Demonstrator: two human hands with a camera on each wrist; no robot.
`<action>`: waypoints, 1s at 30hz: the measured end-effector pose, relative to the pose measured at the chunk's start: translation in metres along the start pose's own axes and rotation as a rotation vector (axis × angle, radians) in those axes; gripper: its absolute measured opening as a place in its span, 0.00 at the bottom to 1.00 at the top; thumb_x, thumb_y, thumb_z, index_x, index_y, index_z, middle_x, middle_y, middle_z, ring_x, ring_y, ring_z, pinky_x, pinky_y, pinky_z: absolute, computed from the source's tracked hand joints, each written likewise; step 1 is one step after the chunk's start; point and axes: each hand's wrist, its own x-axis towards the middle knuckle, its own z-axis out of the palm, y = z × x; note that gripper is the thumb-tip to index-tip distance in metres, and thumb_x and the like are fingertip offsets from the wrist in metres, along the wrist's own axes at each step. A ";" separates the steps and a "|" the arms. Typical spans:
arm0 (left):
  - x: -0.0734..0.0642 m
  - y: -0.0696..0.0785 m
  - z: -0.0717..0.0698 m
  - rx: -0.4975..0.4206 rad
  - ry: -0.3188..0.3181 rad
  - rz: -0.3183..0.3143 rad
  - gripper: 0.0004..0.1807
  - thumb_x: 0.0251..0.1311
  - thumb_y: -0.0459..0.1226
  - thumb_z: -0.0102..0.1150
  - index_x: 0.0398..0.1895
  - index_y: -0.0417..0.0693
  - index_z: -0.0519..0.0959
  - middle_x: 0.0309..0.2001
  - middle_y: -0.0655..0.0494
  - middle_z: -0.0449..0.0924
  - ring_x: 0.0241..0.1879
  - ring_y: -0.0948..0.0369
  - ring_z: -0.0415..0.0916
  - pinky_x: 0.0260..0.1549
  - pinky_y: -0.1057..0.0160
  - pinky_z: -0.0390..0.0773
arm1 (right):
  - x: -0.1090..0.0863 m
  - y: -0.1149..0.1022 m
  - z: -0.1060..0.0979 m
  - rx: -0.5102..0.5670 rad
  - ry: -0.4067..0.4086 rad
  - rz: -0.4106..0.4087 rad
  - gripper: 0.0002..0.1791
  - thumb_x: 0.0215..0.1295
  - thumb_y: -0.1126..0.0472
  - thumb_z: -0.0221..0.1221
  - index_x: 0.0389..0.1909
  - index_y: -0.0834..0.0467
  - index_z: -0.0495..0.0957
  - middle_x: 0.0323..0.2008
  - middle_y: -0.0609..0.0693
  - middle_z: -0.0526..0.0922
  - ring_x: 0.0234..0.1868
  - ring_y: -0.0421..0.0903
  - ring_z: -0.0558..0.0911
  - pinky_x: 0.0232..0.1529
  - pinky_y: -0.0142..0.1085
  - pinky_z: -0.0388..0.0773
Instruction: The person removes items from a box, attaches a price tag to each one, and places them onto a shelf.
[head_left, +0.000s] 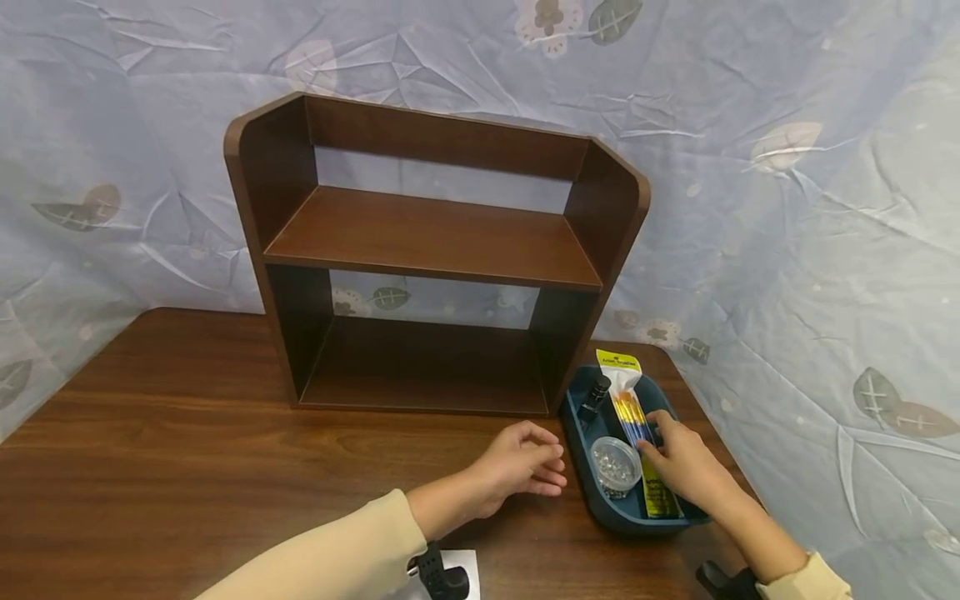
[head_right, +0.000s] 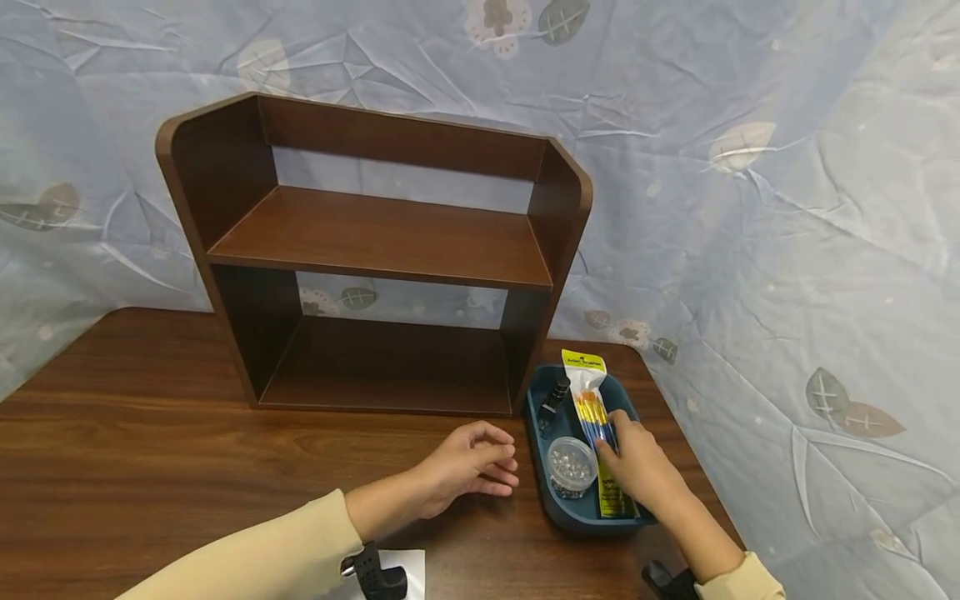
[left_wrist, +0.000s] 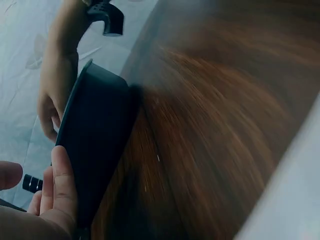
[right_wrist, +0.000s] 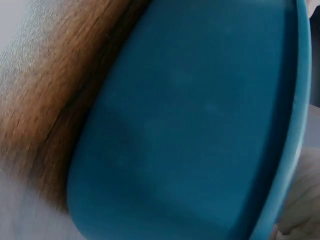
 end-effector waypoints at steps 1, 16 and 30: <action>0.002 -0.002 0.003 -0.012 0.009 -0.004 0.14 0.73 0.31 0.57 0.57 0.34 0.73 0.36 0.48 0.82 0.30 0.60 0.84 0.40 0.56 0.91 | 0.000 0.000 0.001 -0.002 -0.006 0.004 0.28 0.78 0.61 0.57 0.67 0.76 0.63 0.54 0.77 0.80 0.44 0.61 0.89 0.39 0.49 0.88; 0.016 -0.017 0.032 -0.073 0.029 -0.079 0.12 0.70 0.30 0.62 0.52 0.37 0.74 0.35 0.46 0.83 0.28 0.62 0.83 0.38 0.58 0.91 | -0.001 -0.001 0.006 -0.055 -0.007 0.057 0.32 0.76 0.59 0.59 0.68 0.74 0.59 0.42 0.65 0.84 0.35 0.48 0.84 0.32 0.42 0.83; 0.022 -0.017 0.041 -0.122 0.039 -0.091 0.11 0.68 0.26 0.63 0.49 0.37 0.74 0.34 0.50 0.80 0.25 0.63 0.81 0.38 0.60 0.91 | 0.001 -0.004 0.006 -0.063 0.011 0.078 0.33 0.75 0.60 0.60 0.69 0.74 0.58 0.48 0.71 0.83 0.42 0.54 0.86 0.37 0.47 0.86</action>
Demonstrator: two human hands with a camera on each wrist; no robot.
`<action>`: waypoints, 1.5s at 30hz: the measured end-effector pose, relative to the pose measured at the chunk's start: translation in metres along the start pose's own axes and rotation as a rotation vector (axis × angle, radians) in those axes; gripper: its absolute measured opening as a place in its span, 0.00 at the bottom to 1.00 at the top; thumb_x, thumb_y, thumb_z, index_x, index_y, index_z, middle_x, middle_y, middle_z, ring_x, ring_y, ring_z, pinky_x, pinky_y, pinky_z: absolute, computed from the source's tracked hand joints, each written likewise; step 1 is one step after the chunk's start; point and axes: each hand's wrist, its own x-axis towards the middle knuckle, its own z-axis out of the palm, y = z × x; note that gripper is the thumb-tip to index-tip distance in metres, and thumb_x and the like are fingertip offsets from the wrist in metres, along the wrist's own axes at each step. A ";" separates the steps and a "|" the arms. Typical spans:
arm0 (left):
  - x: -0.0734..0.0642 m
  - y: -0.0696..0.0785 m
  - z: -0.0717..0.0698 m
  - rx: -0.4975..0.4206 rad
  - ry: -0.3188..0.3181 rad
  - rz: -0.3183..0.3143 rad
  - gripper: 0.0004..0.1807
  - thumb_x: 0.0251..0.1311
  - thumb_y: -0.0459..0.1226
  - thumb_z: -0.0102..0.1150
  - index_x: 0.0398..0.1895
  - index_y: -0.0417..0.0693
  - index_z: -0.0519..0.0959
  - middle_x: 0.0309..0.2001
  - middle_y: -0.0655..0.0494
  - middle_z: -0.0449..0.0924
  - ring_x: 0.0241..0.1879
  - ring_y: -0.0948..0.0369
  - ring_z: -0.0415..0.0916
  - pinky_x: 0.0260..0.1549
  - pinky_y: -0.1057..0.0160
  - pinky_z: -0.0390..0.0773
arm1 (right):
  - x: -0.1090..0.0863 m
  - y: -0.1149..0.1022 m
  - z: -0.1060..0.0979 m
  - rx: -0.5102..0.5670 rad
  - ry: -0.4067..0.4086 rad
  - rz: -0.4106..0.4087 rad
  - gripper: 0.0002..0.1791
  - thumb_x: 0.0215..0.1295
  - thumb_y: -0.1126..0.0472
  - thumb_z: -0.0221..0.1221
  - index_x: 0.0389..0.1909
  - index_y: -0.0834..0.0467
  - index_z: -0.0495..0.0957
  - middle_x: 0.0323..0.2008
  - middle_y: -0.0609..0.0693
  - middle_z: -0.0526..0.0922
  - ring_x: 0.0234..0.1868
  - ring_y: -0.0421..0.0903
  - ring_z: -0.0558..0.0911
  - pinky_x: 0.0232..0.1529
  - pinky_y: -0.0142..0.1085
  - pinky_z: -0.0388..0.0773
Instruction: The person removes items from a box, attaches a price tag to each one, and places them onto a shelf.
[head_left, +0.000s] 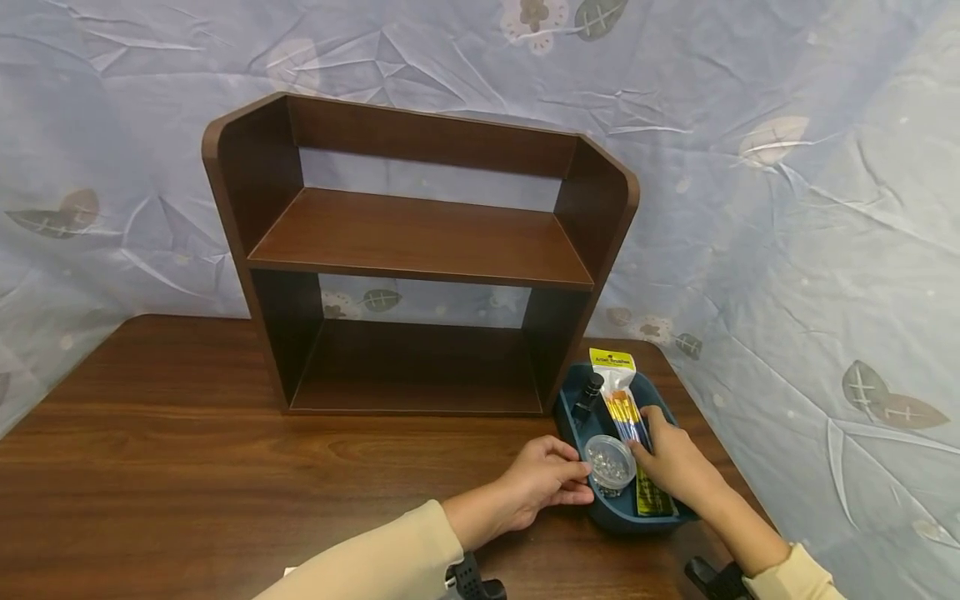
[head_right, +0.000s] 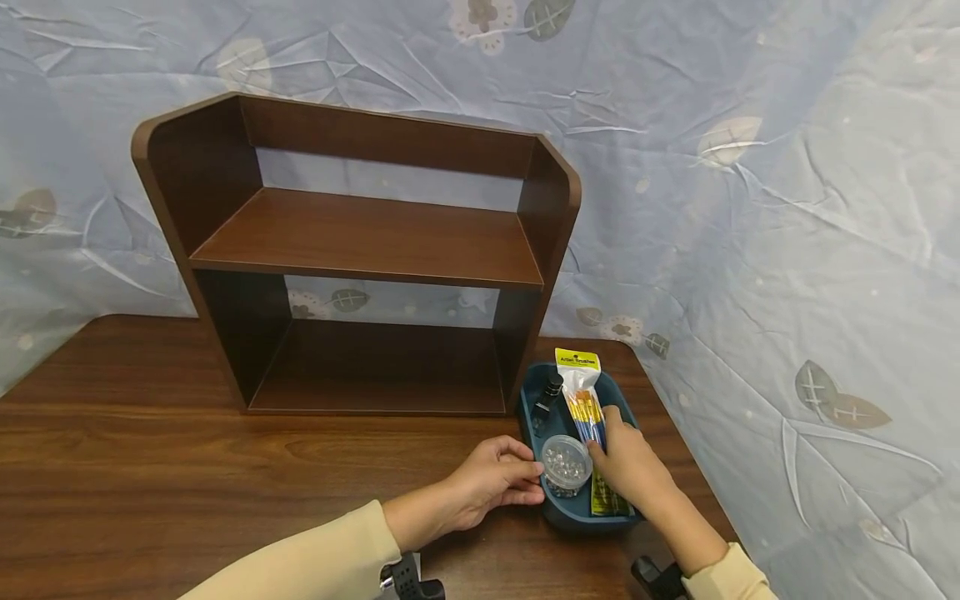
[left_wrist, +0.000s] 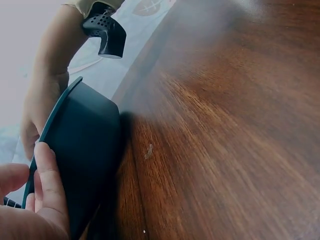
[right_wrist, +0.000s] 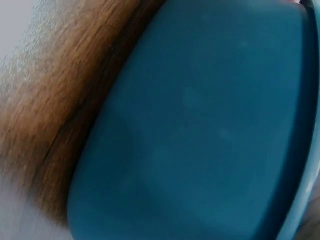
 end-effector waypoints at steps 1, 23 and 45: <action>0.001 -0.001 0.000 0.000 0.000 0.002 0.10 0.68 0.26 0.63 0.49 0.37 0.74 0.34 0.51 0.79 0.25 0.64 0.81 0.38 0.61 0.91 | 0.000 0.000 0.000 -0.001 0.005 -0.007 0.33 0.74 0.61 0.60 0.69 0.74 0.58 0.48 0.71 0.83 0.43 0.54 0.86 0.37 0.47 0.86; 0.002 -0.002 0.000 -0.021 -0.025 0.026 0.09 0.67 0.24 0.62 0.45 0.37 0.74 0.31 0.53 0.79 0.24 0.65 0.81 0.36 0.64 0.90 | 0.014 0.003 0.005 -0.008 -0.041 -0.069 0.27 0.77 0.64 0.55 0.66 0.77 0.60 0.50 0.76 0.82 0.49 0.62 0.87 0.41 0.52 0.84; 0.003 -0.004 0.000 -0.023 -0.018 0.025 0.09 0.67 0.24 0.61 0.46 0.38 0.73 0.32 0.53 0.78 0.25 0.64 0.80 0.36 0.63 0.90 | 0.030 0.002 0.001 -0.080 -0.105 -0.069 0.17 0.68 0.63 0.66 0.45 0.70 0.71 0.30 0.55 0.74 0.30 0.48 0.73 0.31 0.41 0.70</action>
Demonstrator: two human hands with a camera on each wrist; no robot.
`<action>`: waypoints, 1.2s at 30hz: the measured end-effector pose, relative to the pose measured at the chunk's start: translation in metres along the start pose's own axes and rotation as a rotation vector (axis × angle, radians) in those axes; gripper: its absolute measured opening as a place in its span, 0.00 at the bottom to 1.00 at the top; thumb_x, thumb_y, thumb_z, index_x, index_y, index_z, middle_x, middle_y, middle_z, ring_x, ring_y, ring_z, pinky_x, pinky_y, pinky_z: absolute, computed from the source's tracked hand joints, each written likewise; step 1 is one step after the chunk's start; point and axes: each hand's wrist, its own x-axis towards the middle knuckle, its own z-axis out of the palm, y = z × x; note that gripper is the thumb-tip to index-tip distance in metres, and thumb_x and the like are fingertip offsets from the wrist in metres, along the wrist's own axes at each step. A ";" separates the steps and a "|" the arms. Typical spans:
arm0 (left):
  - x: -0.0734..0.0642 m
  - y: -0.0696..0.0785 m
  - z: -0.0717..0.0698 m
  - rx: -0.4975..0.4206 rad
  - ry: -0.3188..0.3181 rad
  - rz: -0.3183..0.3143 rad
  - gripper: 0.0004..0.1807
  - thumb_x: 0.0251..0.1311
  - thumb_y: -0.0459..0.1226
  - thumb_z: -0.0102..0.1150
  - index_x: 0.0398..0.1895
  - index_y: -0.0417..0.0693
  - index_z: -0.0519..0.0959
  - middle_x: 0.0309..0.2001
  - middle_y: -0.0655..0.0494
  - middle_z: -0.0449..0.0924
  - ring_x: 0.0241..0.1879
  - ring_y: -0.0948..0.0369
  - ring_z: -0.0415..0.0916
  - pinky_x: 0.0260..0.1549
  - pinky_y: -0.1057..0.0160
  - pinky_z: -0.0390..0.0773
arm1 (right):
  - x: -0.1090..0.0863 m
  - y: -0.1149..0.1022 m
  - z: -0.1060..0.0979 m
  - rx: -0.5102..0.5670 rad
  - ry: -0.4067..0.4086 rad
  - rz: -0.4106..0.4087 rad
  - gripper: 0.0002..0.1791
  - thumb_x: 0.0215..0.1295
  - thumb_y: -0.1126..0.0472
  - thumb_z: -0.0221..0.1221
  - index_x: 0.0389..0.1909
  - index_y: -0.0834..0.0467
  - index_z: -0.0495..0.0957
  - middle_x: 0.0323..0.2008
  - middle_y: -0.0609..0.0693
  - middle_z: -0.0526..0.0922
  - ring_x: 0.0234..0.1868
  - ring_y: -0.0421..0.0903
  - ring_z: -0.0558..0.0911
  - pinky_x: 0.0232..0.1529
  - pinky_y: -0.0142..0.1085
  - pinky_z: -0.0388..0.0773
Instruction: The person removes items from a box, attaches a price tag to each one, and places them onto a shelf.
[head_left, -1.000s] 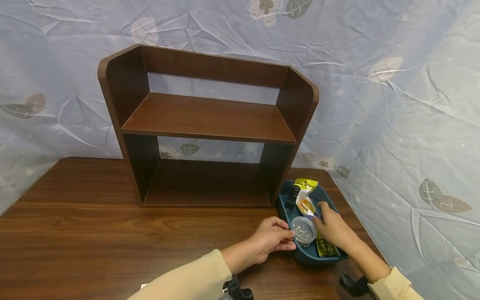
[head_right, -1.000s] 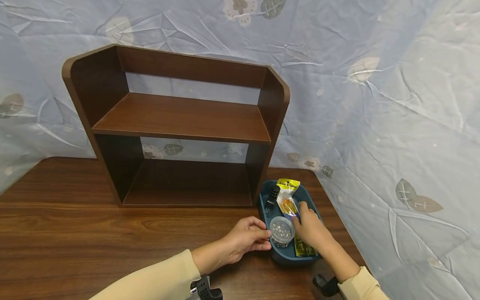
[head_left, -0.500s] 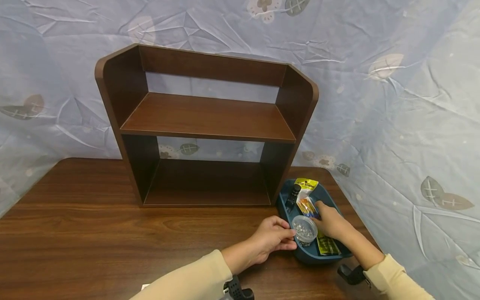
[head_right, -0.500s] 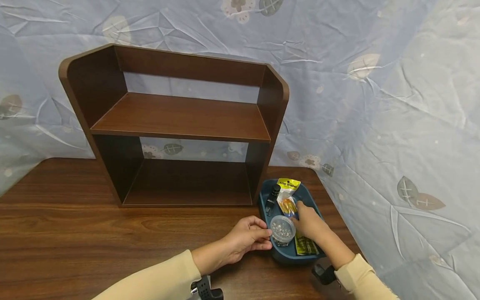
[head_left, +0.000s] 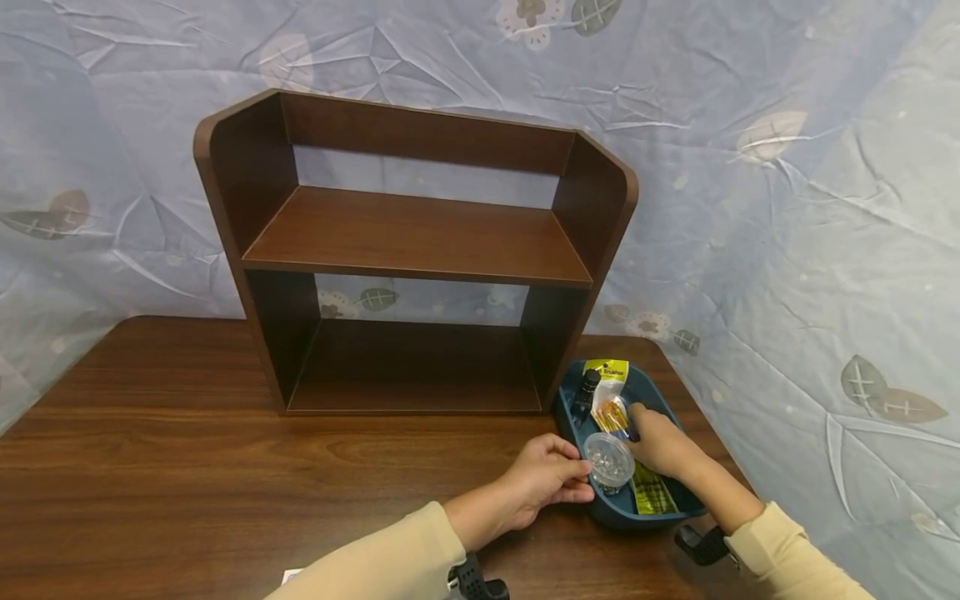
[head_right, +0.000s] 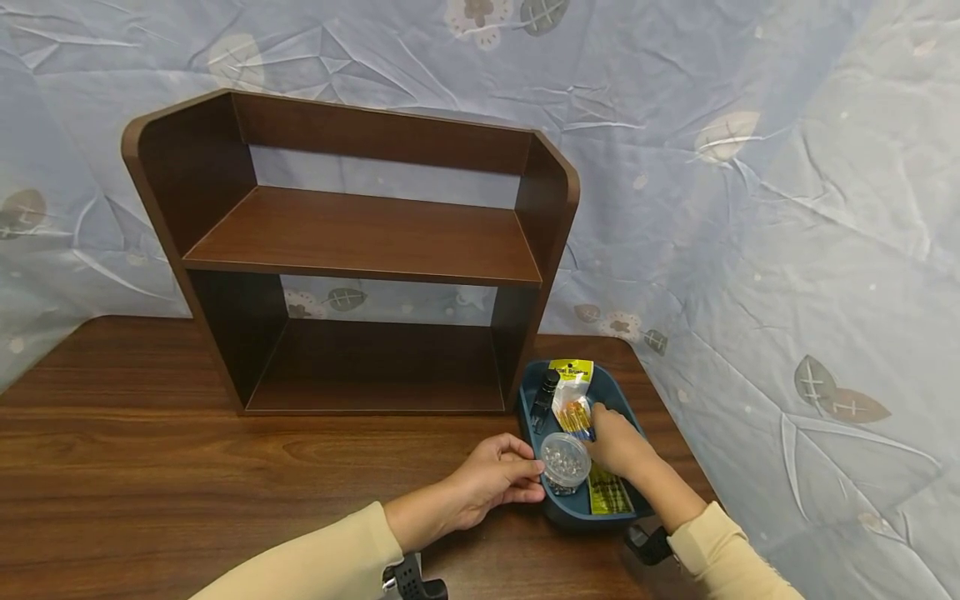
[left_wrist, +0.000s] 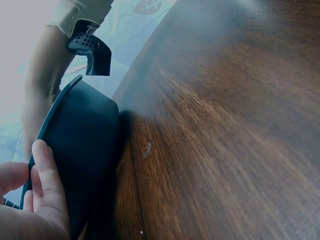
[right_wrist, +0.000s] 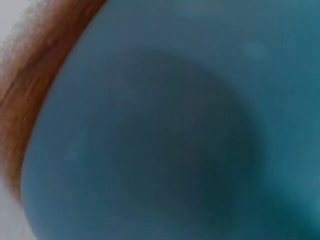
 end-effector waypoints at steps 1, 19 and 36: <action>0.000 0.000 0.000 0.000 0.001 0.000 0.09 0.67 0.24 0.61 0.46 0.38 0.73 0.32 0.53 0.78 0.25 0.64 0.80 0.36 0.63 0.90 | 0.000 0.000 0.000 0.006 0.004 -0.004 0.18 0.67 0.64 0.67 0.47 0.71 0.71 0.30 0.55 0.75 0.30 0.48 0.74 0.31 0.41 0.71; 0.000 -0.001 -0.001 0.008 0.001 0.000 0.10 0.67 0.25 0.62 0.46 0.38 0.74 0.32 0.51 0.80 0.25 0.64 0.80 0.35 0.64 0.90 | -0.003 0.008 0.003 0.167 0.015 0.027 0.30 0.65 0.65 0.68 0.61 0.75 0.67 0.41 0.64 0.84 0.38 0.51 0.83 0.37 0.45 0.84; -0.001 -0.001 -0.001 -0.003 -0.006 0.002 0.09 0.67 0.24 0.62 0.45 0.39 0.73 0.31 0.52 0.80 0.25 0.64 0.80 0.35 0.64 0.90 | -0.009 0.008 0.001 0.265 -0.026 0.073 0.30 0.69 0.67 0.64 0.66 0.71 0.62 0.40 0.61 0.83 0.35 0.46 0.82 0.33 0.39 0.82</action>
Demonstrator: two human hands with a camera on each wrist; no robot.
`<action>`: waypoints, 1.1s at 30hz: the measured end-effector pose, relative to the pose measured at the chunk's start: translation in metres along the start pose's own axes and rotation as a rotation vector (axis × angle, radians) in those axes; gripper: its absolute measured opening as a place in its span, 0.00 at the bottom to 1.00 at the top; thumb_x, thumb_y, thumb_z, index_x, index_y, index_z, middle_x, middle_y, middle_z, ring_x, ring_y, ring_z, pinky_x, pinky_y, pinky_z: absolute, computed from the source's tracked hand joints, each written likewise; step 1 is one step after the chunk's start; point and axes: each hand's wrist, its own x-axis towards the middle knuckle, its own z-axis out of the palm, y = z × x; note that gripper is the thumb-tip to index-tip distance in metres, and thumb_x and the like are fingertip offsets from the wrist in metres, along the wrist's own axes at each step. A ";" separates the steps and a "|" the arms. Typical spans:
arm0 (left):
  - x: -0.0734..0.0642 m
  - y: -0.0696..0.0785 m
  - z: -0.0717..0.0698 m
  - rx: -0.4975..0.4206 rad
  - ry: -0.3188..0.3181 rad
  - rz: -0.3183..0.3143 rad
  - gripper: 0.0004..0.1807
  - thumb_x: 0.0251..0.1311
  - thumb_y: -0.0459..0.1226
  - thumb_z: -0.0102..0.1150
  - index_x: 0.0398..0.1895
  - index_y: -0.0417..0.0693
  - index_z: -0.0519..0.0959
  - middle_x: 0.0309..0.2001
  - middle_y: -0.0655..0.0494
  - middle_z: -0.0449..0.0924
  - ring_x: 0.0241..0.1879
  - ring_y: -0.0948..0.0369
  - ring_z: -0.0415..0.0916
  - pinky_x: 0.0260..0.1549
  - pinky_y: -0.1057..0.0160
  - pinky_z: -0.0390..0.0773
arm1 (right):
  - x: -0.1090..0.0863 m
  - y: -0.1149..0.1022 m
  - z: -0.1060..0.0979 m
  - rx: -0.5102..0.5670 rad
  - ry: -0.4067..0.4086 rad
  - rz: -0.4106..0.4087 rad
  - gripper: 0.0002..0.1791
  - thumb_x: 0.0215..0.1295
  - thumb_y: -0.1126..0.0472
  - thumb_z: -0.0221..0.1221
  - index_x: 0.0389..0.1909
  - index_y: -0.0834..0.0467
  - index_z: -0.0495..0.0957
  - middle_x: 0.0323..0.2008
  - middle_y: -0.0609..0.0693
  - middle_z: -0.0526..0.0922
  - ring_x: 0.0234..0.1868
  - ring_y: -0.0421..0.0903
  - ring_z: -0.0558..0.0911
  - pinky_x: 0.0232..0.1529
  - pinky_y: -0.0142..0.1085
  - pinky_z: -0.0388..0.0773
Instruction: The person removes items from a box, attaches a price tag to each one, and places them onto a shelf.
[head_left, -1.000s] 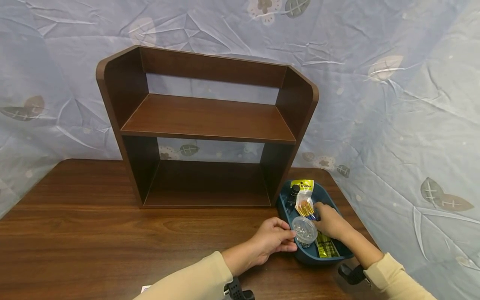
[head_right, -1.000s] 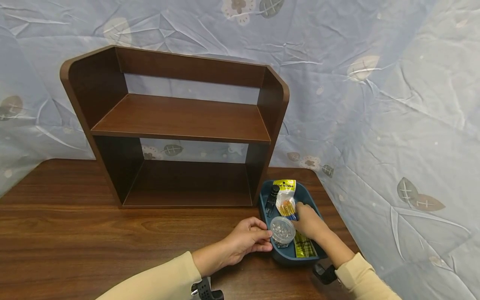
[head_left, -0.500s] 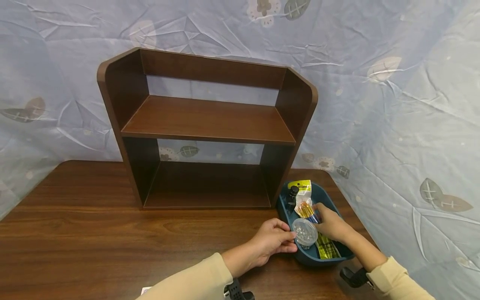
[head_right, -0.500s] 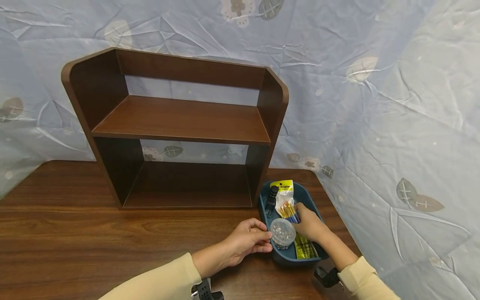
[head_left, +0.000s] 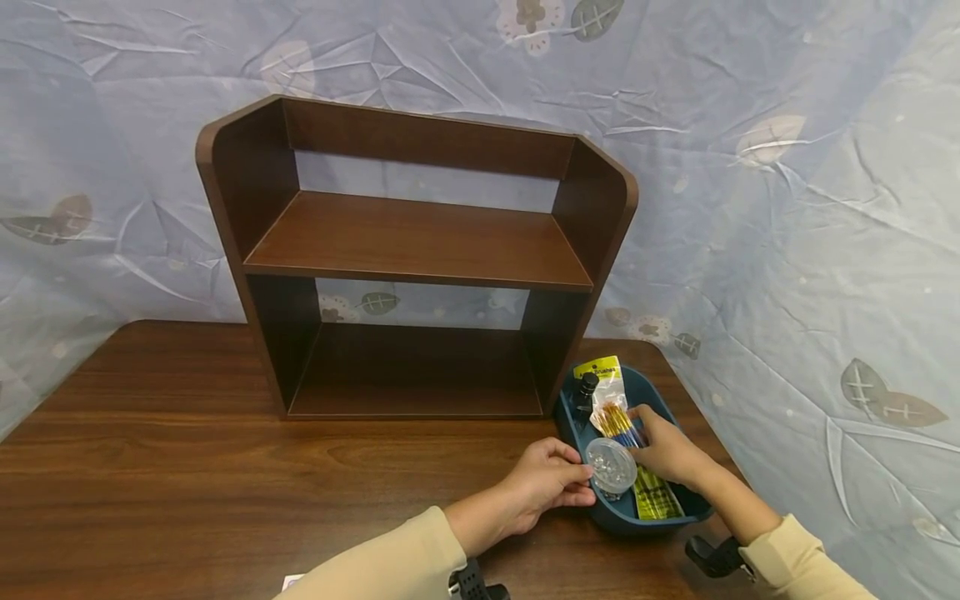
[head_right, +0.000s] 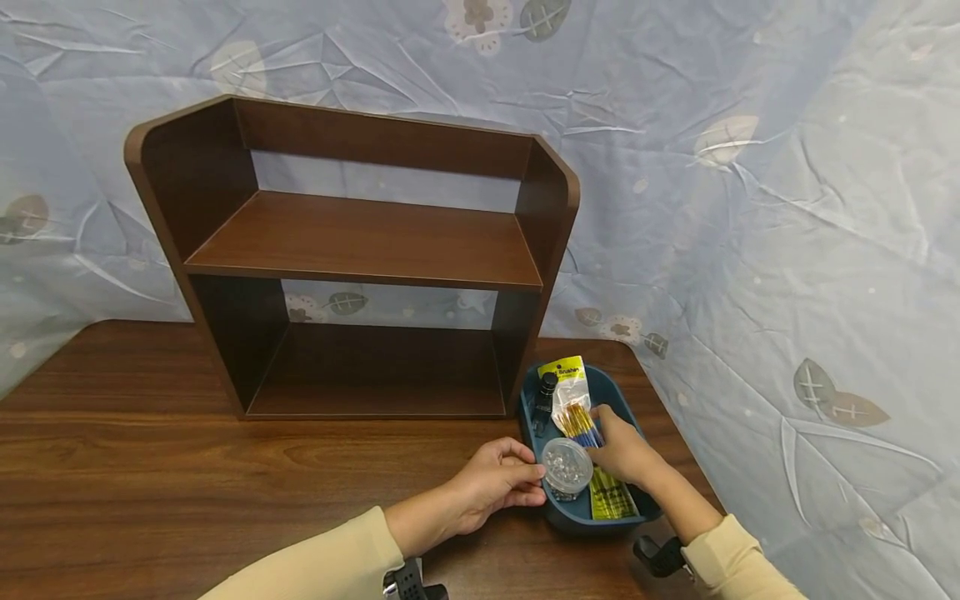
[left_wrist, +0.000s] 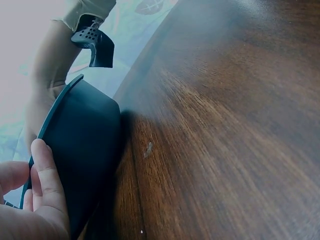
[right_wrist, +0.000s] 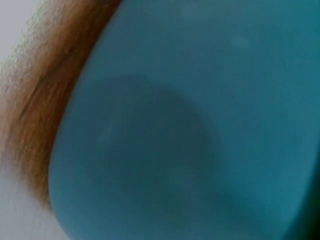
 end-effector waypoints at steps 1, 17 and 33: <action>0.000 0.000 0.000 0.000 -0.001 0.001 0.09 0.67 0.24 0.62 0.45 0.39 0.73 0.31 0.52 0.80 0.25 0.64 0.80 0.35 0.64 0.90 | 0.000 0.000 0.000 0.007 -0.002 0.007 0.30 0.69 0.67 0.64 0.65 0.71 0.63 0.40 0.61 0.83 0.36 0.46 0.82 0.33 0.39 0.82; 0.001 0.000 0.001 -0.005 -0.009 0.010 0.09 0.67 0.24 0.62 0.45 0.38 0.73 0.30 0.52 0.80 0.24 0.64 0.81 0.35 0.64 0.90 | -0.009 -0.003 -0.008 0.058 0.038 0.008 0.23 0.71 0.66 0.64 0.58 0.69 0.63 0.39 0.61 0.82 0.34 0.46 0.82 0.31 0.40 0.83; 0.000 0.000 0.001 0.007 -0.006 -0.001 0.10 0.68 0.25 0.62 0.47 0.37 0.73 0.31 0.51 0.81 0.24 0.64 0.82 0.36 0.63 0.90 | -0.014 0.002 -0.016 0.092 0.122 -0.029 0.30 0.73 0.63 0.64 0.65 0.71 0.60 0.45 0.68 0.85 0.37 0.49 0.86 0.34 0.41 0.83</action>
